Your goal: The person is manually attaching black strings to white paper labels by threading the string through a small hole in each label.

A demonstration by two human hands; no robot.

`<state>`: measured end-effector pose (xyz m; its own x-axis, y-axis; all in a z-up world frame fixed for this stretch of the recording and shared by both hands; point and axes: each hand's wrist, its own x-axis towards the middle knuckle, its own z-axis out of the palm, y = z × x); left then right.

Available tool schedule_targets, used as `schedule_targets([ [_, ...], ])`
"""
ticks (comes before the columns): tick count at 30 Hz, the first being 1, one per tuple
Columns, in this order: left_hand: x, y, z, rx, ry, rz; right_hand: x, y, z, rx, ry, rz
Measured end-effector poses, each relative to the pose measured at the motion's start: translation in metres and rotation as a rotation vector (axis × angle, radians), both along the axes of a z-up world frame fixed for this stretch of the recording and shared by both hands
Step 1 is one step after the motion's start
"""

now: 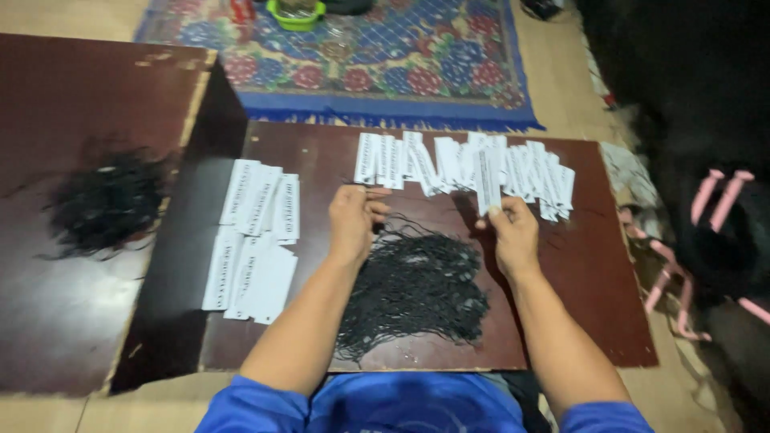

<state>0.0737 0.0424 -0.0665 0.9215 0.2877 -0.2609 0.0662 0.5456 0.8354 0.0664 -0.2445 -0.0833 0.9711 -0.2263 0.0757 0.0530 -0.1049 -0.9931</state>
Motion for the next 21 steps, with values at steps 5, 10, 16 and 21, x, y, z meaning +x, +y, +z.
schedule_targets([
  [5, -0.011, 0.001, 0.016, 0.298, 0.009, -0.11, 0.008, -0.01, -0.001, 0.222, -0.021, -0.1],
  [10, -0.029, -0.006, 0.032, 0.618, 0.018, -0.274, 0.014, -0.022, 0.01, 0.258, -0.054, -0.2],
  [16, -0.041, -0.01, 0.046, 0.972, -0.117, -0.441, 0.027, -0.049, 0.02, 0.22, -0.103, -0.394],
  [21, -0.035, -0.006, 0.038, 0.88, -0.062, -0.314, 0.031, -0.08, 0.029, 0.071, -0.237, -0.559],
])
